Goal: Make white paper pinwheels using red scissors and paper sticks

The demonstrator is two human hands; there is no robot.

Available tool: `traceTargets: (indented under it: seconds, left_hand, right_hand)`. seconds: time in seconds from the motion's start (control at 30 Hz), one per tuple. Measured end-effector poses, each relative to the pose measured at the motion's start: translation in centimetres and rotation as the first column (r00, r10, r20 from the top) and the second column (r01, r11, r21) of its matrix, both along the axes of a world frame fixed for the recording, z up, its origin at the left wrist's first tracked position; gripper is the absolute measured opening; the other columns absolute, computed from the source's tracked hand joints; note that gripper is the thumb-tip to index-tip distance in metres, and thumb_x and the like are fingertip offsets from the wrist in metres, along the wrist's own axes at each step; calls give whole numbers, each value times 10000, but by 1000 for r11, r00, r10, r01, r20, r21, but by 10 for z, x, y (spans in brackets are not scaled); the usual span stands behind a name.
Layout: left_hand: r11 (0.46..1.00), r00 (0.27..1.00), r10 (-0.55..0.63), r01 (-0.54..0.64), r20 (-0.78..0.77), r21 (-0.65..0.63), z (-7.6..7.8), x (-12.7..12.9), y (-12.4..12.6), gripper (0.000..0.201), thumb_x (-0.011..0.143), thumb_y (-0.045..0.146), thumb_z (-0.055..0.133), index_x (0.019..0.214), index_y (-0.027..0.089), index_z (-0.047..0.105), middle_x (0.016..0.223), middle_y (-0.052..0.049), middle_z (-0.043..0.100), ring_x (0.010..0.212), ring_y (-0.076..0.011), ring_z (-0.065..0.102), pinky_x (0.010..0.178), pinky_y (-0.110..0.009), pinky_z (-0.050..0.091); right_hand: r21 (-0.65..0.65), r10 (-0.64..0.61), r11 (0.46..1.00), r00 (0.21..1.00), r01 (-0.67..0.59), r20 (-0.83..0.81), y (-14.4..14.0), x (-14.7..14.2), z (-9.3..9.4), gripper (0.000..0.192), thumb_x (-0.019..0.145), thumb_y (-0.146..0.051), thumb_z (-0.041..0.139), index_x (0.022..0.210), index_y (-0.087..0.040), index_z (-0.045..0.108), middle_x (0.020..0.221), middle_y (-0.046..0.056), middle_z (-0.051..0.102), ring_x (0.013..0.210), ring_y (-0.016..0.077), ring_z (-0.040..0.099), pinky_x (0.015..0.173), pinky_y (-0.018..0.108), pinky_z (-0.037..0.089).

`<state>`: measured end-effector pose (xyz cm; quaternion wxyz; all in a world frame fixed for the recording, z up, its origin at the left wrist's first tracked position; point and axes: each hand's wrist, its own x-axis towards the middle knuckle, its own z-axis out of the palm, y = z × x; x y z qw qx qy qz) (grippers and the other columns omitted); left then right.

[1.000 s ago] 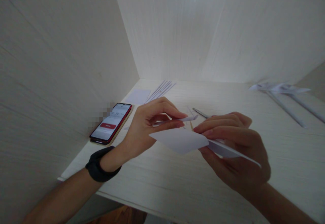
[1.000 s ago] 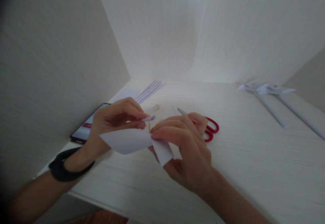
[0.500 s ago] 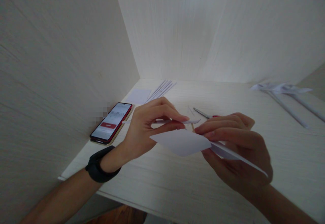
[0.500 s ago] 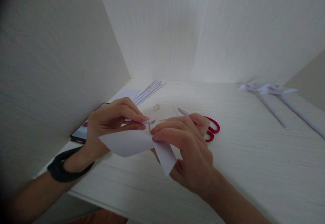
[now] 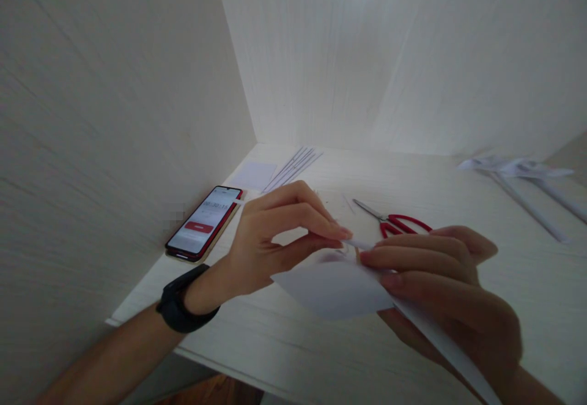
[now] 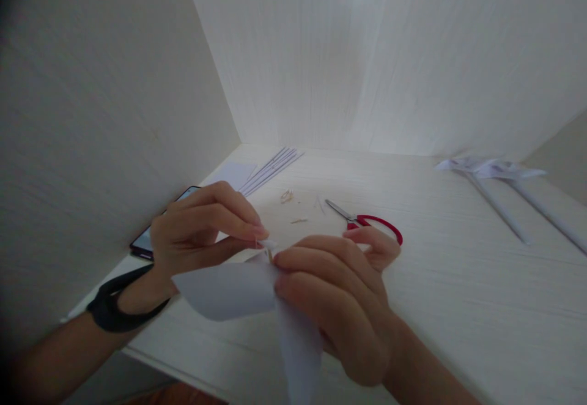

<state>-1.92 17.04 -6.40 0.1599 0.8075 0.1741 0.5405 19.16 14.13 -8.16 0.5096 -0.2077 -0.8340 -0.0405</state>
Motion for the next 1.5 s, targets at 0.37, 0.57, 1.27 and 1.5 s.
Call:
traceTargets:
  seconds: [0.37, 0.57, 1.27, 1.5]
  left_hand:
    - [997, 997, -72, 72, -8, -27, 11, -3, 0, 87, 814, 114, 686, 858, 181, 719, 796, -40, 690, 722, -108, 650, 633, -198, 533]
    - [994, 995, -95, 96, 14, -59, 10, -3, 1, 118, 788, 95, 709, 861, 187, 722, 805, -41, 689, 719, -109, 651, 635, -203, 542]
    - [996, 995, -81, 83, -53, 23, 16, -3, 1, 98, 854, 145, 642, 842, 188, 729, 786, -49, 703, 686, -110, 653, 622, -200, 529]
    - [998, 996, -26, 30, -83, 53, 17, -2, -2, 108, 877, 197, 623, 882, 199, 730, 788, -42, 692, 685, -109, 647, 640, -205, 536]
  right_hand:
    - [90, -114, 989, 991, 121, -72, -5, -5, -13, 85, 903, -302, 585, 840, -301, 644, 811, -26, 745, 776, 199, 714, 769, 388, 505]
    - [110, -175, 975, 971, 194, -163, -10, -15, -15, 204, 943, -259, 499, 806, -289, 647, 787, -21, 745, 761, 181, 710, 810, 389, 505]
    - [-32, -177, 984, 981, 175, -77, -17, -9, 0, 220, 940, -309, 489, 823, -302, 675, 730, -25, 737, 728, 188, 719, 815, 387, 525]
    - [-156, -111, 982, 994, 109, -4, -20, 2, 9, 56, 859, -324, 637, 821, -311, 676, 787, -15, 743, 713, 220, 721, 725, 396, 558]
